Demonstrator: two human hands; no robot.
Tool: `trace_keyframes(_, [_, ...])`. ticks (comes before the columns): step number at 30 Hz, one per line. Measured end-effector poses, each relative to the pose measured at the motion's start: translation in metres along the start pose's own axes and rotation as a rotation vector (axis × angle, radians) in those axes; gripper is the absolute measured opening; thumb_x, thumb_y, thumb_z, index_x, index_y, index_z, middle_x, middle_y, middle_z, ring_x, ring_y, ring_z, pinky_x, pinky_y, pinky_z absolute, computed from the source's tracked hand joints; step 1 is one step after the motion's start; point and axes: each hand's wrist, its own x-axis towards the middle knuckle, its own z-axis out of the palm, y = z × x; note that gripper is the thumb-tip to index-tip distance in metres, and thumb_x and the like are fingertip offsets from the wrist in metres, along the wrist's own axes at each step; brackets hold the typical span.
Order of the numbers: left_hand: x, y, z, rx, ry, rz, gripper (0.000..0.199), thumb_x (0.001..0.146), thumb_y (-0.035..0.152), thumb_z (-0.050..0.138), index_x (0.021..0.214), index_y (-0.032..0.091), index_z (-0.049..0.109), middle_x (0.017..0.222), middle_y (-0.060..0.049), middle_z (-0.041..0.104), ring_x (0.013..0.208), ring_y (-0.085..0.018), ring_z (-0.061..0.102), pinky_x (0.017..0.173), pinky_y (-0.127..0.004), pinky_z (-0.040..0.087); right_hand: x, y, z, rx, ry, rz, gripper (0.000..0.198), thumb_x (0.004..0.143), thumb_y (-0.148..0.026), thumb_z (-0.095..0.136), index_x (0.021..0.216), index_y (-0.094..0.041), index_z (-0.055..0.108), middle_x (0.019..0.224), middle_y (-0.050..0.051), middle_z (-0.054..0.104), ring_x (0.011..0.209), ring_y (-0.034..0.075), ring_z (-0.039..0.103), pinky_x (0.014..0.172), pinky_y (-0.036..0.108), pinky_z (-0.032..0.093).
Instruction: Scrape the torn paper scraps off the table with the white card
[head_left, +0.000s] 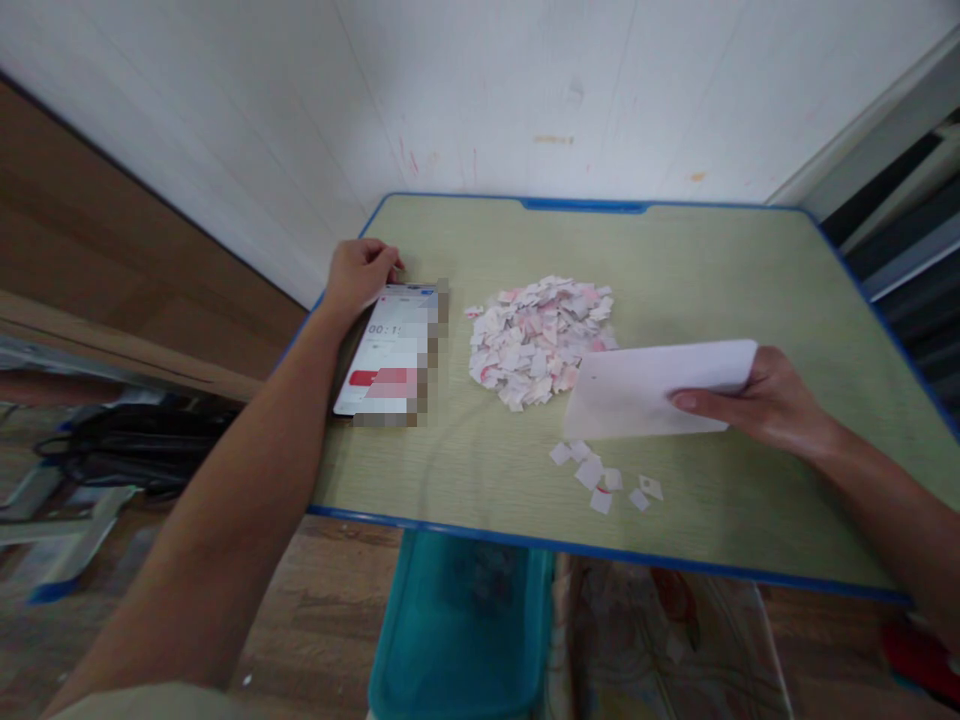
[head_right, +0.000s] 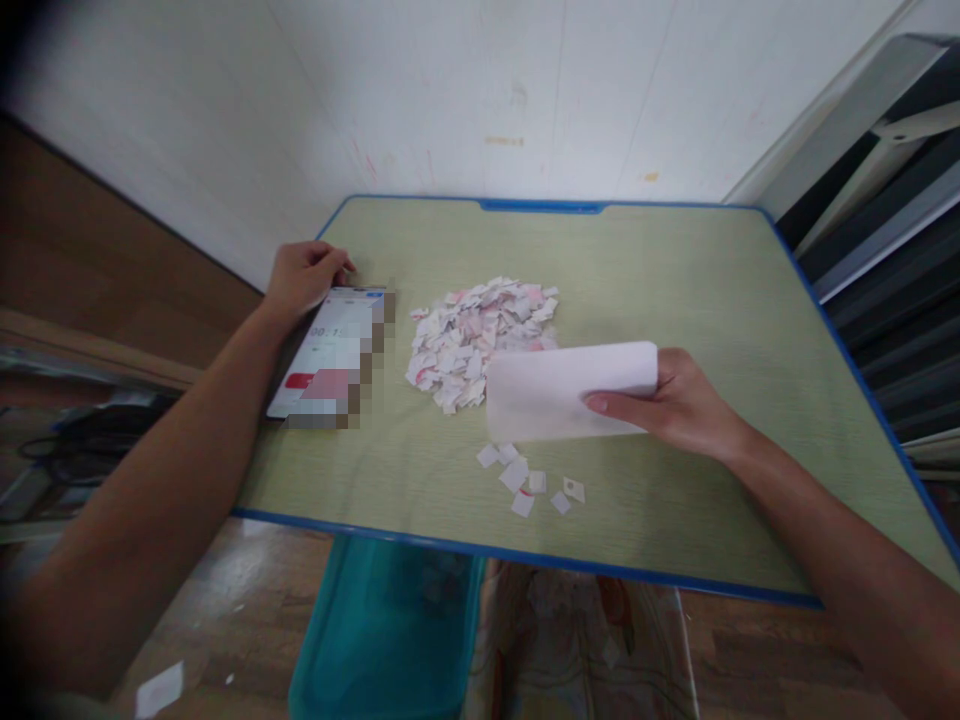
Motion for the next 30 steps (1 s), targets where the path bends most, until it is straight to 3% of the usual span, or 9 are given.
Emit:
trace_keyframes(4, [0.001, -0.002, 0.0, 0.008, 0.006, -0.008, 0.018, 0.082, 0.028, 0.05, 0.073, 0.016, 0.062, 0.065, -0.002, 0.055, 0.057, -0.012, 0.043, 0.058, -0.029, 0.033, -0.005, -0.004, -0.004, 0.014, -0.064, -0.02, 0.019, 0.054, -0.026, 0.09, 0.071, -0.03, 0.083, 0.066, -0.003, 0.077, 0.05, 0.017, 0.067, 0.045, 0.024, 0.055])
trace_keyframes(8, [0.003, -0.005, 0.001, -0.001, 0.007, -0.021, 0.019, 0.082, 0.032, 0.052, 0.072, 0.019, 0.062, 0.067, -0.003, 0.057, 0.061, -0.014, 0.047, 0.06, -0.03, 0.035, -0.005, -0.003, 0.002, 0.03, -0.006, -0.074, 0.022, 0.058, -0.026, 0.089, 0.076, -0.036, 0.083, 0.074, -0.005, 0.079, 0.058, 0.018, 0.071, 0.056, 0.028, 0.06])
trace_keyframes(13, [0.002, -0.002, 0.001, -0.009, 0.005, -0.028, 0.018, 0.081, 0.029, 0.052, 0.07, 0.018, 0.061, 0.065, -0.002, 0.056, 0.06, -0.014, 0.047, 0.059, -0.029, 0.035, -0.003, -0.003, 0.016, -0.064, -0.153, -0.116, 0.006, 0.063, -0.027, 0.085, 0.068, -0.029, 0.081, 0.062, -0.004, 0.074, 0.051, 0.015, 0.065, 0.048, 0.022, 0.052])
trace_keyframes(18, [0.001, 0.0, 0.0, 0.023, 0.009, -0.004, 0.019, 0.082, 0.026, 0.05, 0.073, 0.016, 0.062, 0.063, -0.001, 0.054, 0.059, -0.012, 0.044, 0.059, -0.028, 0.033, -0.008, -0.007, 0.011, -0.145, -0.254, -0.177, 0.002, 0.066, -0.024, 0.081, 0.067, -0.024, 0.079, 0.057, -0.002, 0.07, 0.047, 0.014, 0.061, 0.044, 0.02, 0.046])
trace_keyframes(25, [0.0, -0.001, 0.001, 0.019, 0.005, -0.011, 0.019, 0.082, 0.028, 0.05, 0.073, 0.016, 0.062, 0.065, -0.002, 0.055, 0.059, -0.012, 0.045, 0.058, -0.028, 0.033, -0.011, -0.002, -0.012, -0.01, -0.166, 0.044, 0.019, 0.048, -0.031, 0.09, 0.062, -0.023, 0.079, 0.052, 0.001, 0.069, 0.04, 0.017, 0.06, 0.035, 0.022, 0.044])
trace_keyframes(30, [-0.002, 0.003, 0.0, 0.017, 0.004, -0.02, 0.02, 0.082, 0.028, 0.049, 0.073, 0.016, 0.062, 0.065, -0.002, 0.055, 0.057, -0.012, 0.044, 0.058, -0.029, 0.033, -0.001, 0.003, -0.024, 0.04, -0.116, 0.068, 0.015, 0.051, -0.026, 0.089, 0.063, -0.023, 0.08, 0.056, 0.001, 0.072, 0.042, 0.016, 0.061, 0.039, 0.022, 0.048])
